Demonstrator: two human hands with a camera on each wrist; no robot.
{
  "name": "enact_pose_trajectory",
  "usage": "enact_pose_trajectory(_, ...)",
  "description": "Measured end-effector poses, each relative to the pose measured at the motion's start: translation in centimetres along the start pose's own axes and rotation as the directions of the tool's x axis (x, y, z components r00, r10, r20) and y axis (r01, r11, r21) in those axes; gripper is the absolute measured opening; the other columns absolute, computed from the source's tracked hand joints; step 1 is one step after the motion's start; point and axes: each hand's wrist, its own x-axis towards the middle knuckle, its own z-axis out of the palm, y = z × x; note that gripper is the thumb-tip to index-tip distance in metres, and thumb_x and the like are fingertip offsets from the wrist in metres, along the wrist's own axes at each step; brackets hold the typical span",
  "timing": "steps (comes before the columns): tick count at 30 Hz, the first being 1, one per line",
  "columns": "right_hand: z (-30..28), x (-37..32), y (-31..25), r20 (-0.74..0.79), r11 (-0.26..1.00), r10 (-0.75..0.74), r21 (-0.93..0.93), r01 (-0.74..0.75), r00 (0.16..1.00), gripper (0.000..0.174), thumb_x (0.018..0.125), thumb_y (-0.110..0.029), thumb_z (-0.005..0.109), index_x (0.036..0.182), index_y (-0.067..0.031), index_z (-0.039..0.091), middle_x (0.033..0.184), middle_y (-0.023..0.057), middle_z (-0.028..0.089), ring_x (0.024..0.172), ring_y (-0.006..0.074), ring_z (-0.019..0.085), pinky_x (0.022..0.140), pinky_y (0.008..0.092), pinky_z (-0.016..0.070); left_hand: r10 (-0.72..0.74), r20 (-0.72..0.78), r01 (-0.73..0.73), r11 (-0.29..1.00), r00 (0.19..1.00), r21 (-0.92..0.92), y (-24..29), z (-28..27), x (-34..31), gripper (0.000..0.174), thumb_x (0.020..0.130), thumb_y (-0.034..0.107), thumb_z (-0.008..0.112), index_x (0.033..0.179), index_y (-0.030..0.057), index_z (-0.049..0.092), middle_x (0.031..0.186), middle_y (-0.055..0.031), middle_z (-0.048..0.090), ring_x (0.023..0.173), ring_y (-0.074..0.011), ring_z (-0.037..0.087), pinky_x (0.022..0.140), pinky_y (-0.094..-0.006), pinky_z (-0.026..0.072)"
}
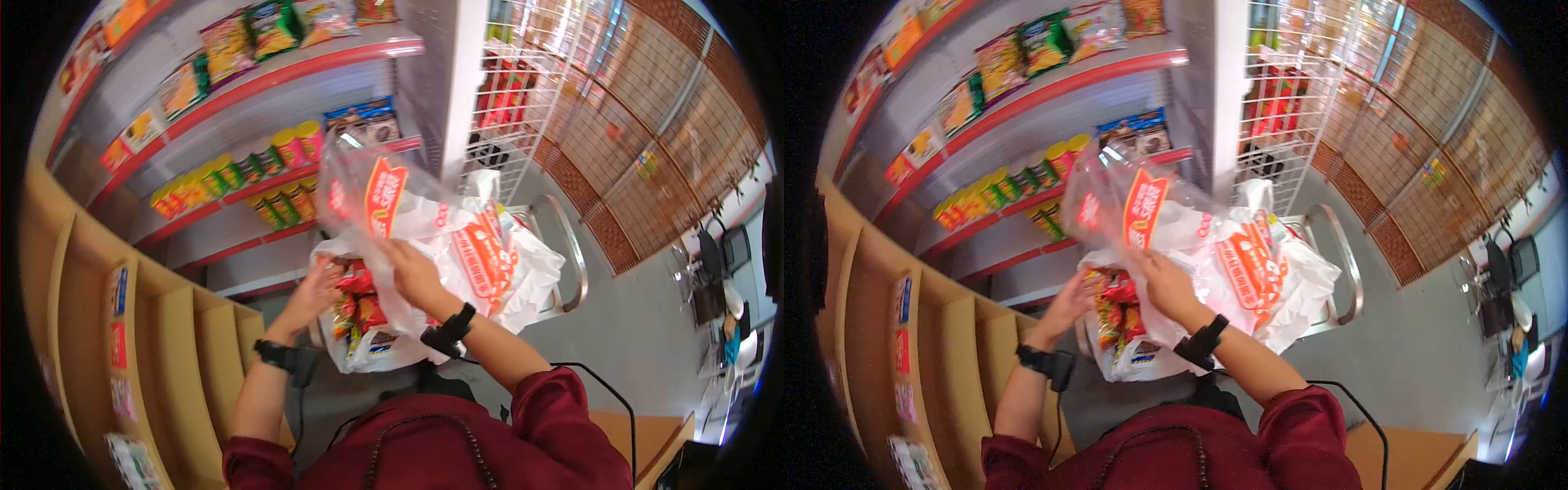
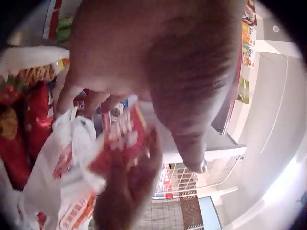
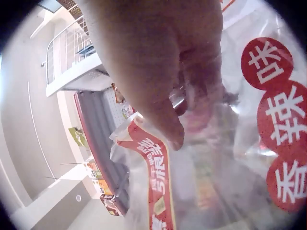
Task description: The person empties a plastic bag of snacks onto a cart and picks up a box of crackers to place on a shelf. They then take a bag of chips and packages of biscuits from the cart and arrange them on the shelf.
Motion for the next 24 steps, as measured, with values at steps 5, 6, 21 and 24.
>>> enact_pose_trajectory(5,5.8,-1.1,-4.8,0.193,0.882,-0.465,0.182,0.434,0.864,0.055,0.069,-0.015,0.064,0.118,-0.0062,0.043,0.116,0.0153,0.046,0.102,0.033,0.048,0.083,0.0383,0.0419,0.205,-0.357,-0.255,0.962,0.911,-0.097,-1.2,1.7,-0.5,0.062,0.084,0.008,0.052,0.134,0.0079,0.017,0.122,-0.014,0.042,0.109,-0.0203,0.045,0.088,-0.0331,0.0403)
enact_pose_trajectory(6,5.7,-1.2,-4.8,0.196,0.873,-0.481,0.196,0.447,0.854,0.055,0.069,-0.015,0.064,0.118,-0.0062,0.043,0.116,0.0153,0.046,0.102,0.033,0.048,0.083,0.0383,0.0419,0.052,-0.396,-0.183,0.936,0.917,-0.302,-0.6,0.8,-1.7,0.055,0.085,0.01,0.049,0.132,0.0071,0.022,0.119,-0.0138,0.045,0.106,-0.0205,0.048,0.087,-0.0336,0.0419)
enact_pose_trajectory(21,1.1,-0.4,-0.9,0.101,0.84,0.211,0.491,-0.233,0.972,0.082,0.06,-0.03,0.077,0.123,0.0018,0.035,0.101,0.0164,0.054,0.095,0.0227,0.053,0.082,0.0319,0.0425,0.112,-0.002,-0.102,0.905,0.994,-0.413,1.5,-6.3,-10.3,0.019,0.084,0.007,0.049,0.102,0.001,0.055,0.097,-0.0064,0.058,0.097,-0.0179,0.053,0.086,-0.0329,0.0408)
enact_pose_trajectory(24,-0.6,-1.5,0.6,0.212,0.702,0.315,0.604,-0.378,0.925,0.045,0.063,-0.017,0.076,0.096,-0.0027,0.049,0.075,0.0042,0.056,0.068,0.0103,0.053,0.06,0.0229,0.044,0.15,0.003,-0.135,0.896,0.989,-0.422,2.2,-5.2,-8.8,0.02,0.084,0.009,0.05,0.103,0.0015,0.054,0.096,-0.0055,0.058,0.091,-0.0155,0.055,0.082,-0.0304,0.0434)
